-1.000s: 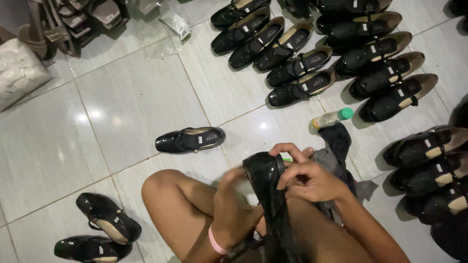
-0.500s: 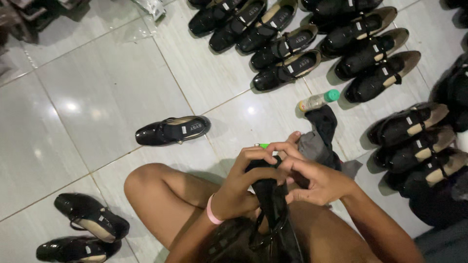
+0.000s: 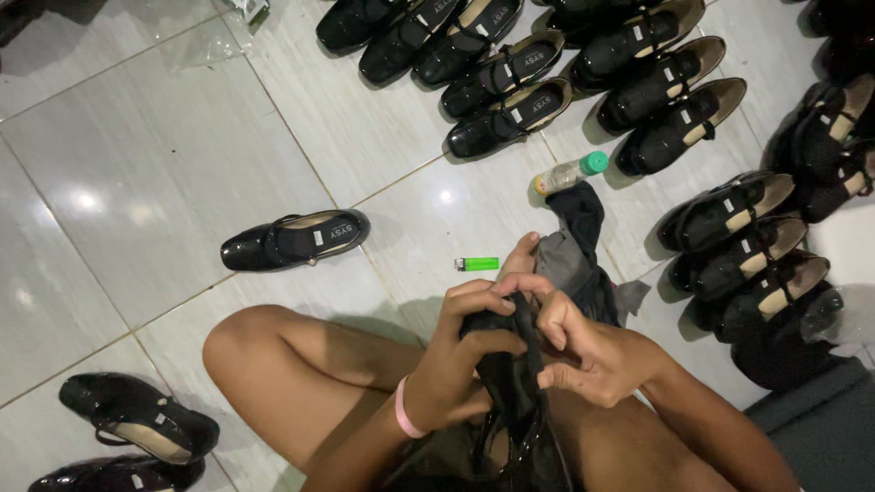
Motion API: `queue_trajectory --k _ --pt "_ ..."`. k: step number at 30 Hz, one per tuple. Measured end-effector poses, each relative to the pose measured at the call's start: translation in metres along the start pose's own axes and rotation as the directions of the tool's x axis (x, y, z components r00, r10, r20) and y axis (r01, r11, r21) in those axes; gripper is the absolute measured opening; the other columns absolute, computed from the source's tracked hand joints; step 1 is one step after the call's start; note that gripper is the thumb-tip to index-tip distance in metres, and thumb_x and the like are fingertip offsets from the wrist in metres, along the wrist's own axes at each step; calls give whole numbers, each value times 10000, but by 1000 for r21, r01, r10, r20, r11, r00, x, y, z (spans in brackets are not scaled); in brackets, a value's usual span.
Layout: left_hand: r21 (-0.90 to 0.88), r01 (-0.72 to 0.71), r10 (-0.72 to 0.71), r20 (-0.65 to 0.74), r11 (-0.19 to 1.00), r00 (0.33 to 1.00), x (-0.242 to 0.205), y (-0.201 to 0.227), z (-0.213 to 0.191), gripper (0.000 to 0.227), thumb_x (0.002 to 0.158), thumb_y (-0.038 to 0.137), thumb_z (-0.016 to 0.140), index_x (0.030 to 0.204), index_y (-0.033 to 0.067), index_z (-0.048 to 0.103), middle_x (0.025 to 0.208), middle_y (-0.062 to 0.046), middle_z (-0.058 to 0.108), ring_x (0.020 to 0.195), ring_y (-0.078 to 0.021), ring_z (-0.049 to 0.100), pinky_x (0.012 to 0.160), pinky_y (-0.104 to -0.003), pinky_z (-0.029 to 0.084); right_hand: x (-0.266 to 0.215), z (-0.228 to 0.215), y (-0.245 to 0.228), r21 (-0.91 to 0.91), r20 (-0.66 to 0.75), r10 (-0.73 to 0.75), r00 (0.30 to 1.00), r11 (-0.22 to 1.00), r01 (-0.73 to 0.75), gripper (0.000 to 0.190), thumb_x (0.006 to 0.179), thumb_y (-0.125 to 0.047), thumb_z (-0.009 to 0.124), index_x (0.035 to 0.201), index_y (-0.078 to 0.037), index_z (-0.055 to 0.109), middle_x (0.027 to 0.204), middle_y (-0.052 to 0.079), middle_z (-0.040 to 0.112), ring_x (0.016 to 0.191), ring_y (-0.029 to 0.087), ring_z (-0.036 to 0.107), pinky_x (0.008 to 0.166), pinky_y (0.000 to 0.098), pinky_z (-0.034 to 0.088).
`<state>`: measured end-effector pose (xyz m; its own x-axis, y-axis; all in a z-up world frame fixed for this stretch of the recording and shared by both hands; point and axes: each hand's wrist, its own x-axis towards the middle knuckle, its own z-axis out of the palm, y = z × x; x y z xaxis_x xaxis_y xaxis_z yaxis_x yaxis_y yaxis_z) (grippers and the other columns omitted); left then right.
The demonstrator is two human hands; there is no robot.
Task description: The person sits on the floor and polishes black high-heeled shoes using a cloth and a liquid from a bottle. They wipe the exterior surfaces, apply liquid, and use a lighter to heat the shoe surface, then continue wiping. The person handles multiple shoes one at a time, placing finished pairs aside.
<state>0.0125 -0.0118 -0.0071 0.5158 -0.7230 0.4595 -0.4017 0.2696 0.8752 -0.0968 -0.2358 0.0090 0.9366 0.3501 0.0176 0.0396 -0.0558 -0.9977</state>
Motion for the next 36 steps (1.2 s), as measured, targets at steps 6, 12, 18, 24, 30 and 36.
queue_trajectory --k 6,12,18,24,30,36 --pt "-152 52 -59 -48 987 997 -1 -8 7 487 800 -8 851 1212 110 619 1371 -97 416 1382 -328 470 1209 -434 409 5 -11 6 135 9 -51 999 990 49 388 1016 -251 742 1065 -104 386 1582 233 293 1546 347 256 1266 477 278" --pt "-229 117 -123 -15 966 992 -8 -11 5 481 815 10 872 1213 97 615 1326 -96 372 1381 -292 453 1205 -387 425 12 -20 10 371 161 43 986 923 -101 334 983 -243 774 1127 -83 518 1724 270 38 1561 386 261 1104 452 485" --pt "-246 103 -102 14 964 995 -14 -19 3 604 729 69 934 1215 100 576 1333 -108 350 1386 -287 383 1210 -391 389 16 -19 10 288 209 307 928 888 -359 353 871 -229 856 1050 -81 590 1737 225 24 1302 436 549 814 475 555" --pt "-288 160 -159 28 944 987 -11 -9 4 580 721 82 930 1156 114 548 1325 -100 341 1408 -293 405 1259 -440 390 22 -13 -6 200 150 75 986 974 -105 447 869 -177 863 1128 -59 518 1703 259 141 1569 330 245 1150 443 423" --pt "-179 217 -212 46 960 976 -8 14 7 542 728 98 954 1066 109 530 1342 -154 460 1311 -317 411 1164 -420 394 18 -11 -20 197 302 306 903 906 -374 659 866 -249 849 1264 -55 360 1432 173 335 1389 272 452 1125 403 441" --pt "-145 300 -296 46 943 954 -8 24 10 441 715 79 922 985 87 573 1304 -181 451 1298 -337 423 1150 -425 400 17 -8 -20 79 270 180 946 975 -208 606 823 -98 894 1083 -55 348 1322 152 362 1301 269 388 1110 388 374"
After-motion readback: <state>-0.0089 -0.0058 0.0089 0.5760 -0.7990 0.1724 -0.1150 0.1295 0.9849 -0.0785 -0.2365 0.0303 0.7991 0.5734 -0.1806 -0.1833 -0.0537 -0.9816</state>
